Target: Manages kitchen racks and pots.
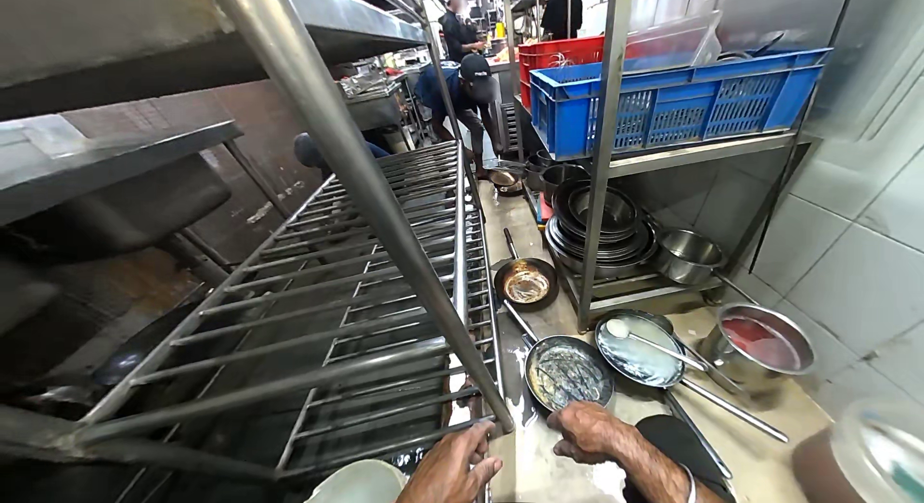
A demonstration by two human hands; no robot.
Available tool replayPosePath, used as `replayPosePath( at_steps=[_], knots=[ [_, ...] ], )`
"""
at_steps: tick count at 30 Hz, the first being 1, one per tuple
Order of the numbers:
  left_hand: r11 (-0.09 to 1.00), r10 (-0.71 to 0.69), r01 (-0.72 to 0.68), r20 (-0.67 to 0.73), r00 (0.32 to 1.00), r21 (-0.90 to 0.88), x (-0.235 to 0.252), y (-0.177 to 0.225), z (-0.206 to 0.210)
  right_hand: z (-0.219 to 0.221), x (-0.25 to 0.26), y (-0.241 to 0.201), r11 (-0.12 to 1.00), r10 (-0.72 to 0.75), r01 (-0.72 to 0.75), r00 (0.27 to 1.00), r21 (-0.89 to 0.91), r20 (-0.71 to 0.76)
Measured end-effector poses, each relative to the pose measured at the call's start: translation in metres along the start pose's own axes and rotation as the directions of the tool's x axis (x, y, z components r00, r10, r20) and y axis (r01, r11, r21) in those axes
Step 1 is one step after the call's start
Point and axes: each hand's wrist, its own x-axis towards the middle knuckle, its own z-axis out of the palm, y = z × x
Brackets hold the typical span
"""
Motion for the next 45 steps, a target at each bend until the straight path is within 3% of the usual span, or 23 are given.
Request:
replayPosePath(
  at_steps=[45],
  knots=[
    [1.0, -0.005, 0.005, -0.003, 1.0, 0.009, -0.0011, 0.0018, -0.0024, 0.0014, 0.0014, 0.001, 1.0, -0.016, 0.016, 1.0, -0.015, -0.013]
  ],
)
